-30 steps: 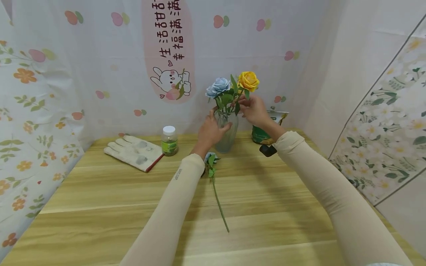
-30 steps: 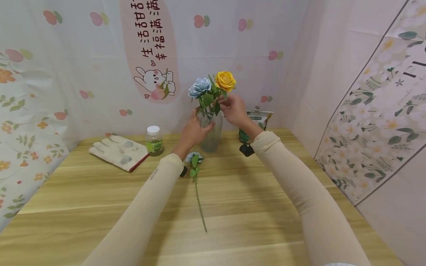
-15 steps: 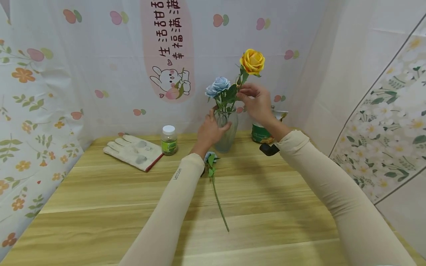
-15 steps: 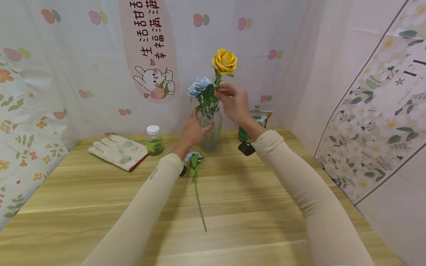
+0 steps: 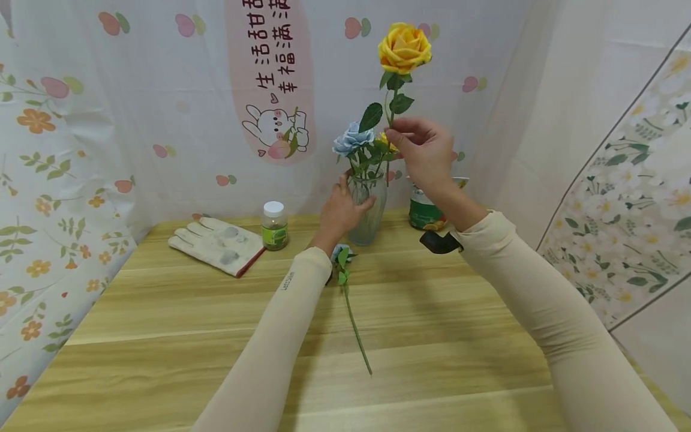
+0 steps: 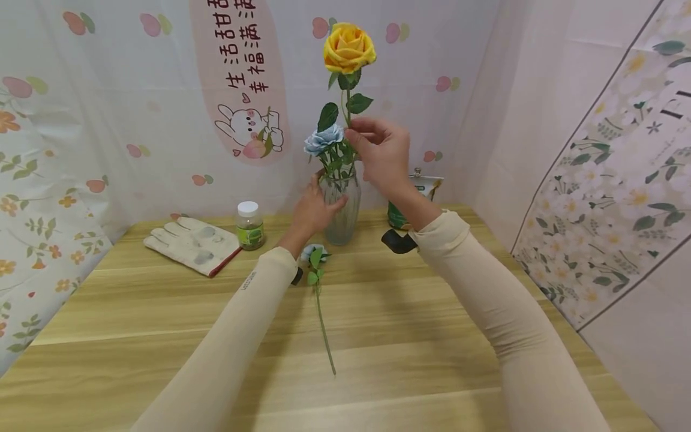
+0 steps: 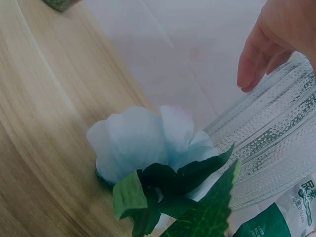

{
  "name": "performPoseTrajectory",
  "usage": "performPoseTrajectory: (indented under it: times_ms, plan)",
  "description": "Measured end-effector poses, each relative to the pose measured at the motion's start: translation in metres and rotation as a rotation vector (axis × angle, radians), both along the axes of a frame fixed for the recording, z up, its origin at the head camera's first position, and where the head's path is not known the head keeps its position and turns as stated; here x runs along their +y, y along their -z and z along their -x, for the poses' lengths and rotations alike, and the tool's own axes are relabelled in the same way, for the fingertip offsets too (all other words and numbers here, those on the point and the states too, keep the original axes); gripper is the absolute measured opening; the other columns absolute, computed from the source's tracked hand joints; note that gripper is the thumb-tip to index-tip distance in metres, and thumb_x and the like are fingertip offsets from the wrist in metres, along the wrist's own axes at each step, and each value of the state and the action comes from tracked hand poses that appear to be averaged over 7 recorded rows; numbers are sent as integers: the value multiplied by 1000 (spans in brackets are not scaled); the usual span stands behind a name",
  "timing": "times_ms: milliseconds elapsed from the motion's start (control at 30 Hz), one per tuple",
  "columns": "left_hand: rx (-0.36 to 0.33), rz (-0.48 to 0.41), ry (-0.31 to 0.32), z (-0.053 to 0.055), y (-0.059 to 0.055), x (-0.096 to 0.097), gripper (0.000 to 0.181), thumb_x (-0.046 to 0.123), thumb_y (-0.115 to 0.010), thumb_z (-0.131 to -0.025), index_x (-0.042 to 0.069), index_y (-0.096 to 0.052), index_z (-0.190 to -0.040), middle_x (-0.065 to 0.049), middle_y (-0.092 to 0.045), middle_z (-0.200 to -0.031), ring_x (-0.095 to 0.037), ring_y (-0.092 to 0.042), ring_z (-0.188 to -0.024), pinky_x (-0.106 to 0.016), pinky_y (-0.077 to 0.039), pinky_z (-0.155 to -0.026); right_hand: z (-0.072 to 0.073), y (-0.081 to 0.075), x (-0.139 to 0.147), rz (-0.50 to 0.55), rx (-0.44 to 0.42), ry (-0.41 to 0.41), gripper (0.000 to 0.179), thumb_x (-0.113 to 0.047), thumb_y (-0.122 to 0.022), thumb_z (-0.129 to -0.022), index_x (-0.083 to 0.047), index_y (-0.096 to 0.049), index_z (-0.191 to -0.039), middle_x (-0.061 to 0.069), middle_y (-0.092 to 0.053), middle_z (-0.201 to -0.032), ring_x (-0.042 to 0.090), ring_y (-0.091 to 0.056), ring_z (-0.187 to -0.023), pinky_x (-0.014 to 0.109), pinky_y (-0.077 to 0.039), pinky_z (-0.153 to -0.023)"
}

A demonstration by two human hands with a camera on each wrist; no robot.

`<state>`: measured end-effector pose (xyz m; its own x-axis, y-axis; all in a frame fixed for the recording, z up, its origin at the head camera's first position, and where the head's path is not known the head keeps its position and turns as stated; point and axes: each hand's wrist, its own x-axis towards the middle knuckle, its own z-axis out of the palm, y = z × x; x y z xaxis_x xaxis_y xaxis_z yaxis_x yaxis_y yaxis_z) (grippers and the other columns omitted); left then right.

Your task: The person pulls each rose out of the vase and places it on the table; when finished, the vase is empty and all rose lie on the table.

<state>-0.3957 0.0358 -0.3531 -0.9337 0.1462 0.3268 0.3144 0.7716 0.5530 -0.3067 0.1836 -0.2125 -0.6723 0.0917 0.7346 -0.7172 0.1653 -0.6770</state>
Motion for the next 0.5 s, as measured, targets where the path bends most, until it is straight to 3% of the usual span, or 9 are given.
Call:
performPoseTrajectory:
  times_ms: [267,500]
  plan:
    - [13,7,-18,2,-6,1,87,71,-52,-90,22,-13,-151,-22,-48,-129,-39,-64,-97,-48,-55,-77,-21,-21,-1,169,-113,-123,11,-6,-74,-87,-3,-75,-97,7,-73,-90,19,-72,-75,27,-58,-69]
    - [7,22,-2,-1,-4,0,87,69,-52,-91,19,-15,-152,-24,-48,-129,-40,-63,-98,-49,-54,-82,-32,-17,1,317,-189,-277,11,4,-68,-89,-2,-75,-95,11,-71,-88,19,-72,-70,28,-58,-71]
